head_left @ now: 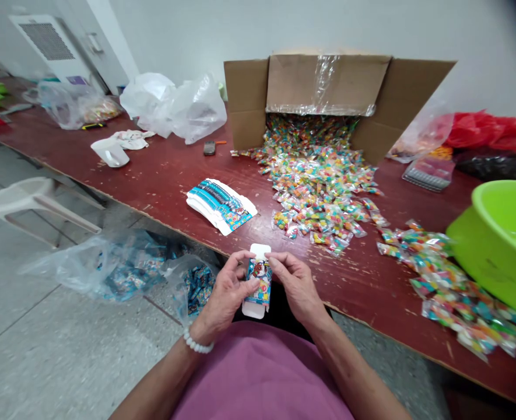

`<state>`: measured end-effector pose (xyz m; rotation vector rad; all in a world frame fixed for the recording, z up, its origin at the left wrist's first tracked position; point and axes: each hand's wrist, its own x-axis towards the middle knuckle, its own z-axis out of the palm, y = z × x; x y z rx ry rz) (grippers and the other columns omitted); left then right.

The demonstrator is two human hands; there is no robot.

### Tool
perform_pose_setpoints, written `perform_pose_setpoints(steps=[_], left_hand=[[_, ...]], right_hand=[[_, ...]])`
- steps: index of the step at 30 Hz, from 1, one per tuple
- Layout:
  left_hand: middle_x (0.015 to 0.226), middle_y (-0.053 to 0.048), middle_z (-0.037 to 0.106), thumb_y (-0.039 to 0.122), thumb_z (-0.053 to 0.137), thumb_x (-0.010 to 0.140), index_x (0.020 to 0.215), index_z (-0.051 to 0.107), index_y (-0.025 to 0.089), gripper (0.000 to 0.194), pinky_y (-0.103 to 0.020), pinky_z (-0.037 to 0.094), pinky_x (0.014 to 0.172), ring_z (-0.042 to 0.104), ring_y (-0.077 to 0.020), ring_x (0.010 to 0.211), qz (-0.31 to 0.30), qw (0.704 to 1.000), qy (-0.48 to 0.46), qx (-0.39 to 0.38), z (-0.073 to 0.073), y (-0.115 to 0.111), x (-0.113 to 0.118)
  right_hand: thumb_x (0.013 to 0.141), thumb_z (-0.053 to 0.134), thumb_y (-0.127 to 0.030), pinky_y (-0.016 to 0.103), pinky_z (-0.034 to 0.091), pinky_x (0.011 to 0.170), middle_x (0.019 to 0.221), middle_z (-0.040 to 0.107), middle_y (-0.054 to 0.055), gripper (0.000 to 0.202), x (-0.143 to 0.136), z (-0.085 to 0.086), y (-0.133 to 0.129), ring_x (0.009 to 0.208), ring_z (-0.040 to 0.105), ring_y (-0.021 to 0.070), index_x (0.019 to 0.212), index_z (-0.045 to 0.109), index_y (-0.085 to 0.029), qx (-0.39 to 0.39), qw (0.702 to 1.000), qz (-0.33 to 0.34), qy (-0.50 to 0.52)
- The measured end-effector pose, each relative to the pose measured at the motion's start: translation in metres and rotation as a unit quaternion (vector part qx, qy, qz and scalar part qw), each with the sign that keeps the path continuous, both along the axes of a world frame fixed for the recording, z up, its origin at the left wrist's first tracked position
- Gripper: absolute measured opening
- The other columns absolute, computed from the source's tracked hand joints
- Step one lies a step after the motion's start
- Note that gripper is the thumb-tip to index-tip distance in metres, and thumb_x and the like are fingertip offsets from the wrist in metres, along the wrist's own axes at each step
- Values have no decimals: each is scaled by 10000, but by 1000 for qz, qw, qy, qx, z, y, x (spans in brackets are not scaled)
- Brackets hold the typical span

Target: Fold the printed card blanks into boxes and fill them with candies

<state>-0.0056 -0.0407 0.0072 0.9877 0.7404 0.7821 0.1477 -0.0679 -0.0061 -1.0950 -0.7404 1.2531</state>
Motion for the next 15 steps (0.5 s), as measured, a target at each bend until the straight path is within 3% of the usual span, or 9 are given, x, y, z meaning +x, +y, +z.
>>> perform_pose_setpoints(steps=[3,5,7,9,13,15], left_hand=[[1027,-29,682,295,715,863,1205,511,259,400,-252,537,714,645,-148,829,-21,999,33,15,0,0,-2],[1033,-28,679,322,685,888,1199,537,258,350,-242,519,759,639,-153,893,-28,997,65,41,1,-2,-2],[1044,-30,673,328,675,897,1198,558,252,332,-233,503,797,629,-159,952,-29,994,86,66,4,-4,-2],[1066,-34,667,324,678,896,1235,534,256,375,-237,500,815,628,-158,965,-24,994,84,72,7,-6,-3],[1073,-25,662,356,738,847,1372,321,330,671,-286,550,724,681,-162,820,-14,999,34,-28,10,-8,-6],[1002,-40,680,486,678,868,1345,362,291,604,-290,550,624,696,-173,689,-53,993,22,-100,8,-7,-6]], right_hand=[[759,805,-436,297,514,715,784,713,19,279,11,-3,5,703,626,154,836,726,-179,-31,999,26,11],[711,847,-410,291,519,711,814,723,10,326,16,-3,8,719,643,158,926,719,-202,-27,999,37,24],[721,843,-396,293,524,732,863,734,14,364,19,-1,9,772,661,170,1011,712,-221,-6,999,54,3],[776,800,-396,298,522,744,888,740,35,281,20,0,8,802,659,180,975,732,-209,18,996,67,-58],[833,749,-379,292,508,710,864,731,48,183,19,0,4,774,641,178,853,739,-197,57,987,40,-147],[854,726,-378,294,508,706,860,720,40,170,17,1,2,772,645,179,868,736,-209,79,981,31,-173]])
